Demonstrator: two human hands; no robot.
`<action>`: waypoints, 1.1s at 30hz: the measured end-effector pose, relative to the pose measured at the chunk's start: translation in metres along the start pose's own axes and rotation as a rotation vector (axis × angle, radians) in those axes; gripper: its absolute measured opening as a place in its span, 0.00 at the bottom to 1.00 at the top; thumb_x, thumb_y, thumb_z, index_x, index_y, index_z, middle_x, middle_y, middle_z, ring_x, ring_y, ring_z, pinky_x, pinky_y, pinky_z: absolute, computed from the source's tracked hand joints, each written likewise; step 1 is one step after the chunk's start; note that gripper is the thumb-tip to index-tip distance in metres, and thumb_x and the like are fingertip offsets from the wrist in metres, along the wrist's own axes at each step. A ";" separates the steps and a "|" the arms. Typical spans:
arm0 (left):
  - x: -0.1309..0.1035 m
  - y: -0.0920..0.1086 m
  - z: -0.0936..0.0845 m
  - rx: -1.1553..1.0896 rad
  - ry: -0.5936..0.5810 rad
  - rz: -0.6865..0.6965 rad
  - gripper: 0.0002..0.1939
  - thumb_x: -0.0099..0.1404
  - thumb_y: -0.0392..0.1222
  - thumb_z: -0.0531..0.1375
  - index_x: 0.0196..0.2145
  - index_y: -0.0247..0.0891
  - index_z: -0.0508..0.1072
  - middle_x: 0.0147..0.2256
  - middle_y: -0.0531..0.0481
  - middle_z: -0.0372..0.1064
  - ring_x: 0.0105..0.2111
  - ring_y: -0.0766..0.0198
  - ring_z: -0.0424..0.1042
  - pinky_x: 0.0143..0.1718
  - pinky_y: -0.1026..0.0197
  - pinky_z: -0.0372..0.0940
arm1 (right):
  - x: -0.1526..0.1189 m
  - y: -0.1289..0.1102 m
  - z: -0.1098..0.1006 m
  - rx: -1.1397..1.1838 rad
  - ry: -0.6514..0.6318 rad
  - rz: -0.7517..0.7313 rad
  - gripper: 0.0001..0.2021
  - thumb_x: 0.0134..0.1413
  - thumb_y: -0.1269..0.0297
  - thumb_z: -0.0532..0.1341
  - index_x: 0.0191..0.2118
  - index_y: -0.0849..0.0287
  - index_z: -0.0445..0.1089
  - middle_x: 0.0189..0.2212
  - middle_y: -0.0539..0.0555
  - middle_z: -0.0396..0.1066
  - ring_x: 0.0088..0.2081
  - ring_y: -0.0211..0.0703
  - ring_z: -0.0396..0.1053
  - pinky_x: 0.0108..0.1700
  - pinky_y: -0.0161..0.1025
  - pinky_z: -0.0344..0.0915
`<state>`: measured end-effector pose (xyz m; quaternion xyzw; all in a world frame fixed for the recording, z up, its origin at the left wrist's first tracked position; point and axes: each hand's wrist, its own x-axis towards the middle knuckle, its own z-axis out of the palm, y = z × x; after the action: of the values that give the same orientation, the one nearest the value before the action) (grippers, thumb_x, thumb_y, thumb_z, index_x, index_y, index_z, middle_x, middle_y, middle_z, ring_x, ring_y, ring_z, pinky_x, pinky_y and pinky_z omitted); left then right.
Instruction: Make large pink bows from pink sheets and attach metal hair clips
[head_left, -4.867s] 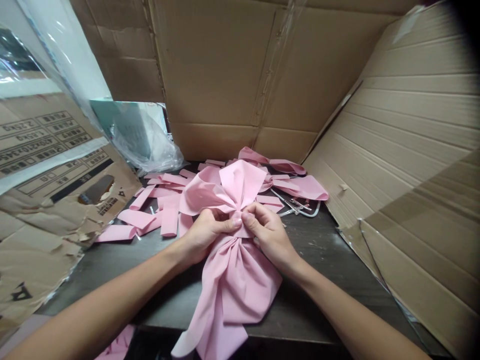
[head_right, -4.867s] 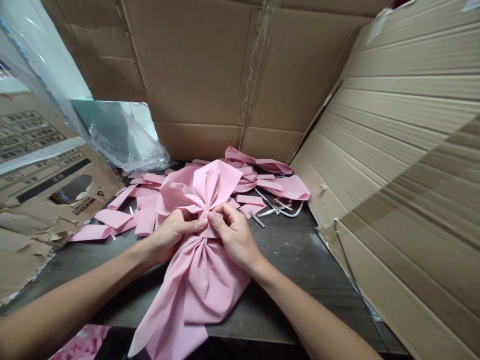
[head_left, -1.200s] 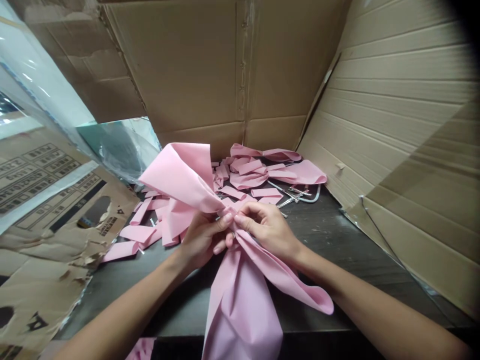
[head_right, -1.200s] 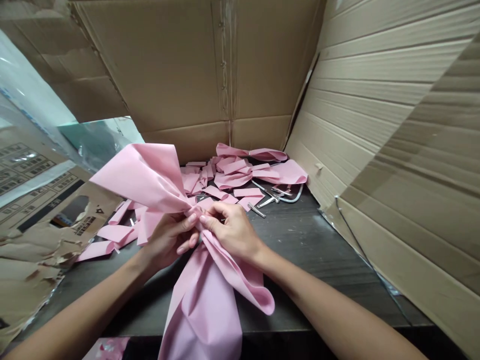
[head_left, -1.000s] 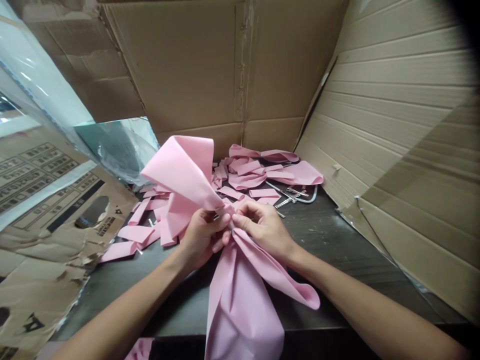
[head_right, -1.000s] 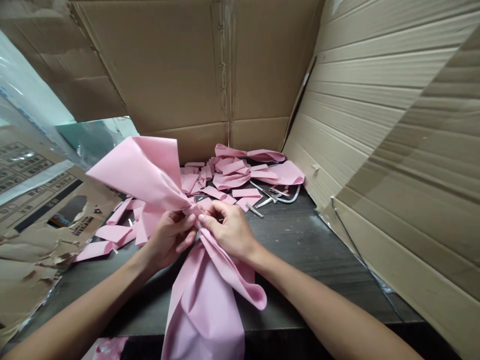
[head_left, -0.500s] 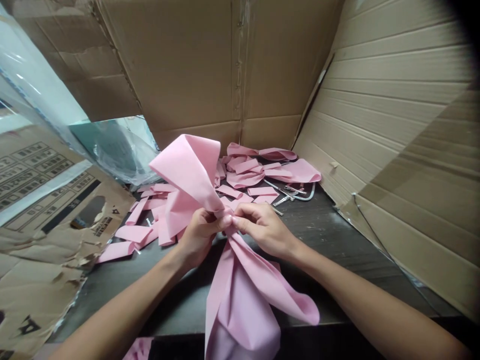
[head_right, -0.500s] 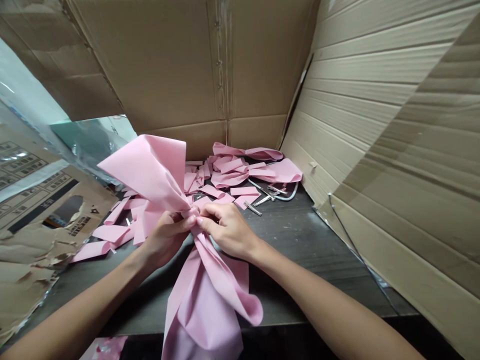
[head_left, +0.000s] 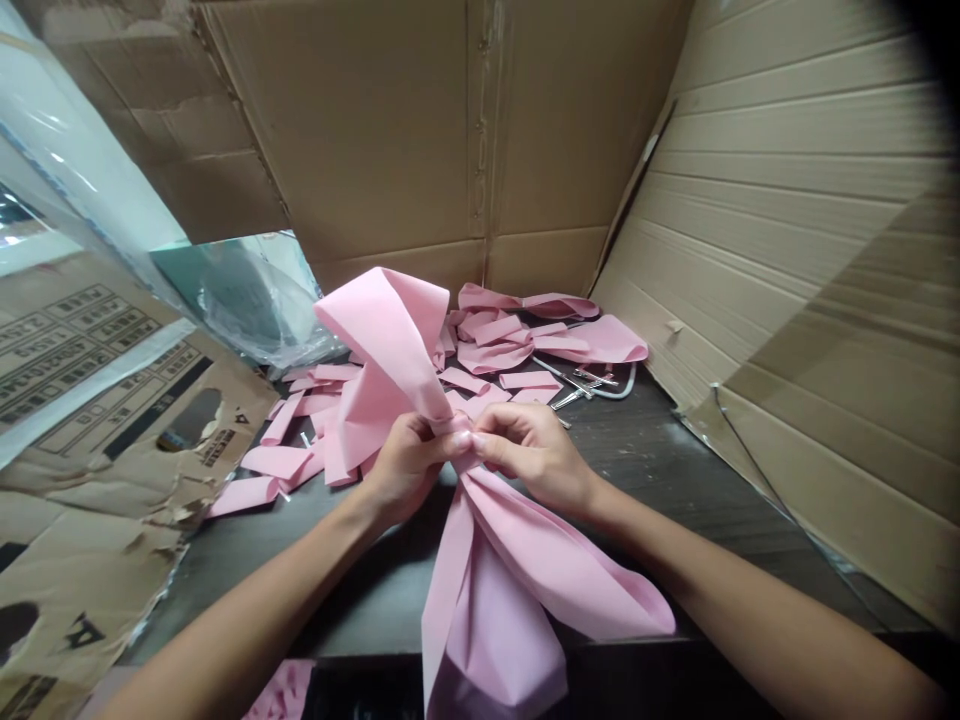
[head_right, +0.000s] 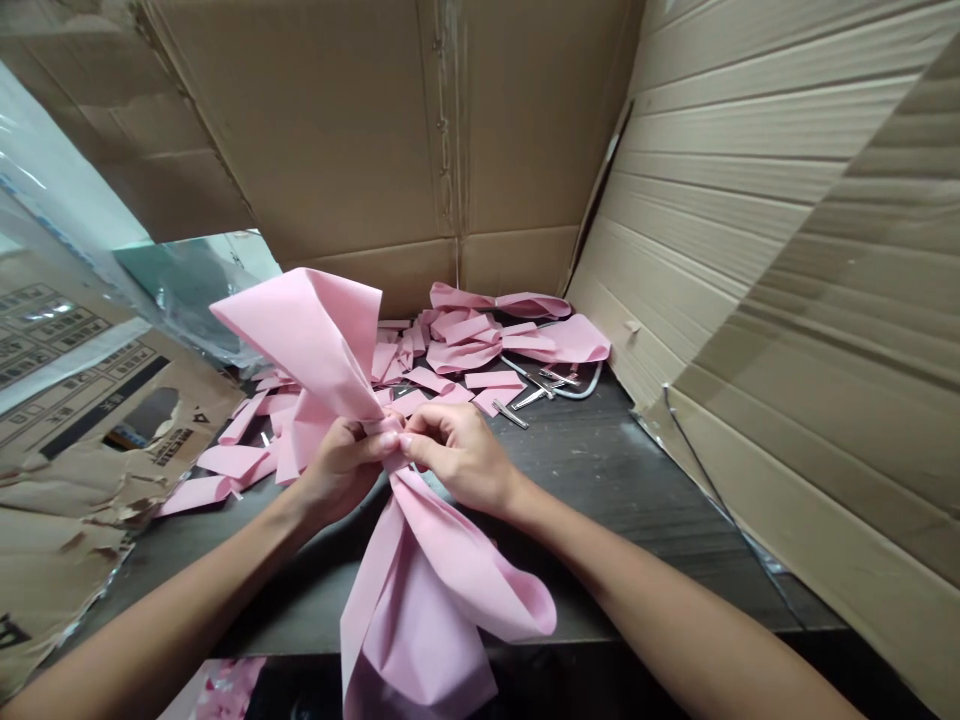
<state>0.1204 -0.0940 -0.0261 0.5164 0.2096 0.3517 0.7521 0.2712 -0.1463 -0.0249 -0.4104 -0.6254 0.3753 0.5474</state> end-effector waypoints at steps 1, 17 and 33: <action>0.000 0.000 0.000 -0.005 0.000 0.003 0.10 0.48 0.37 0.70 0.23 0.31 0.73 0.22 0.53 0.65 0.26 0.67 0.66 0.31 0.65 0.60 | 0.000 0.001 0.000 0.022 0.001 0.014 0.11 0.51 0.62 0.60 0.21 0.58 0.63 0.17 0.46 0.61 0.20 0.34 0.56 0.22 0.34 0.52; 0.000 0.004 -0.006 0.092 0.065 0.031 0.14 0.50 0.38 0.70 0.23 0.31 0.68 0.22 0.56 0.57 0.21 0.75 0.55 0.21 0.70 0.51 | 0.004 0.007 -0.001 -0.066 0.051 0.040 0.12 0.51 0.59 0.61 0.22 0.59 0.64 0.19 0.48 0.61 0.22 0.36 0.57 0.24 0.34 0.54; -0.004 0.008 -0.014 0.003 0.008 -0.050 0.11 0.52 0.41 0.70 0.29 0.32 0.74 0.25 0.53 0.64 0.22 0.73 0.63 0.20 0.71 0.60 | 0.007 0.022 0.002 0.531 -0.148 0.225 0.12 0.49 0.62 0.67 0.32 0.60 0.64 0.28 0.49 0.69 0.29 0.37 0.69 0.35 0.37 0.63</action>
<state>0.1058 -0.0867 -0.0243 0.5109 0.2260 0.3347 0.7589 0.2706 -0.1317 -0.0423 -0.2914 -0.4941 0.6130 0.5434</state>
